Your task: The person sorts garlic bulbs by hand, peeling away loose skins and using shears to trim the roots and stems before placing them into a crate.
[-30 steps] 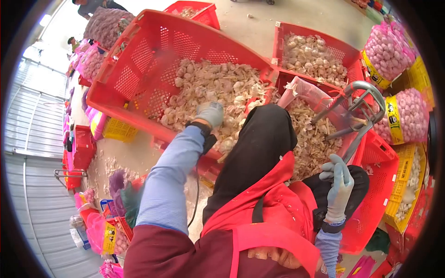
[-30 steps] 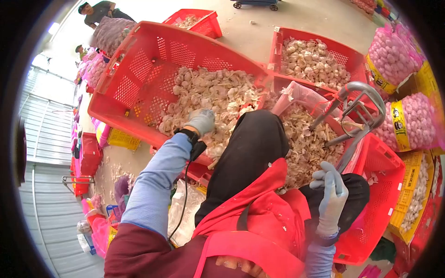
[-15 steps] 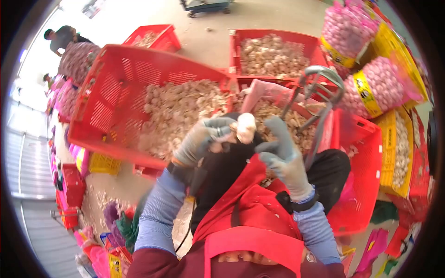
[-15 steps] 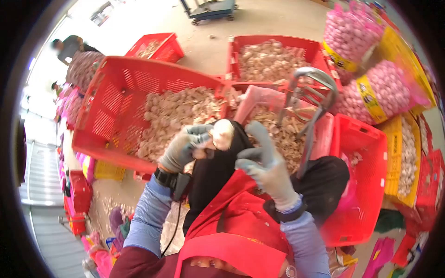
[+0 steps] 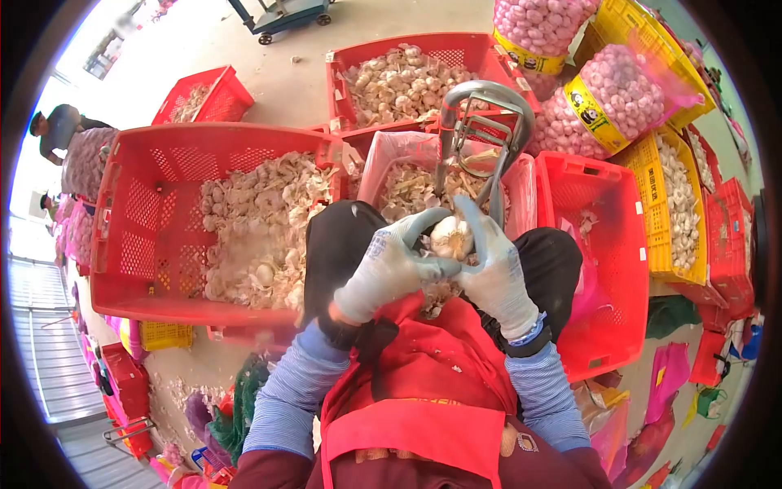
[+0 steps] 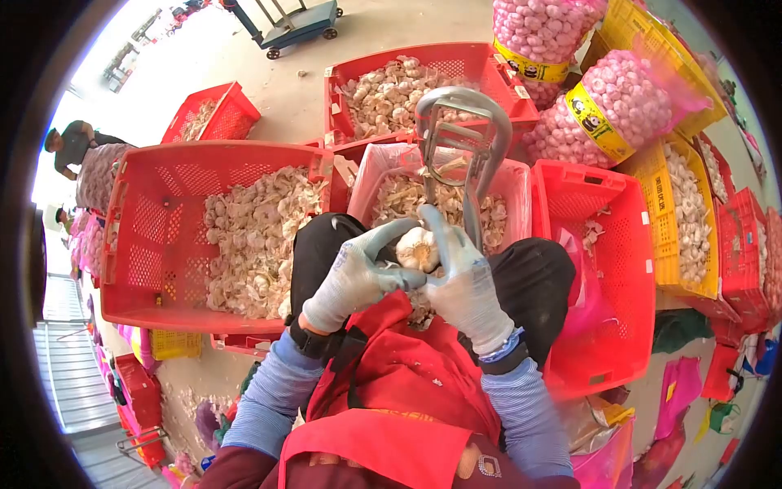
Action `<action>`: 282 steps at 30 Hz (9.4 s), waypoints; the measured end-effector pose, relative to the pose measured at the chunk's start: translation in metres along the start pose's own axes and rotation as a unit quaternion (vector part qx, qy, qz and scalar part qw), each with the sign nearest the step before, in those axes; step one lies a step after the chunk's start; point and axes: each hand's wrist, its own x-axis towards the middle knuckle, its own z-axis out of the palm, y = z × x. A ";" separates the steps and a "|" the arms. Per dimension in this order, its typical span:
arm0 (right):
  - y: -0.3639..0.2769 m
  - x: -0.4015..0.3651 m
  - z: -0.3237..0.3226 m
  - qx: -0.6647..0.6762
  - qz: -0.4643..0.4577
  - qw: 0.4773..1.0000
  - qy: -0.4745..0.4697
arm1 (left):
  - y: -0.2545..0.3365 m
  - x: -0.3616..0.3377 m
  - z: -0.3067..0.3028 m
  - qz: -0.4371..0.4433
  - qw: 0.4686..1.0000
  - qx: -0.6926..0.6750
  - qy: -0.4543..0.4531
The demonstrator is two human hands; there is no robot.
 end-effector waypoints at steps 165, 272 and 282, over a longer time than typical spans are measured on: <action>-0.029 -0.031 0.013 0.177 0.111 0.977 0.049 | -0.067 -0.096 -0.150 -0.091 0.835 -0.511 0.182; 0.093 -0.044 0.025 0.252 0.287 0.917 0.117 | -0.315 -0.101 -0.256 -0.501 0.792 0.294 0.188; 0.089 -0.044 0.024 0.247 0.280 0.919 0.123 | -0.267 -0.103 -0.257 -0.459 0.773 0.401 0.178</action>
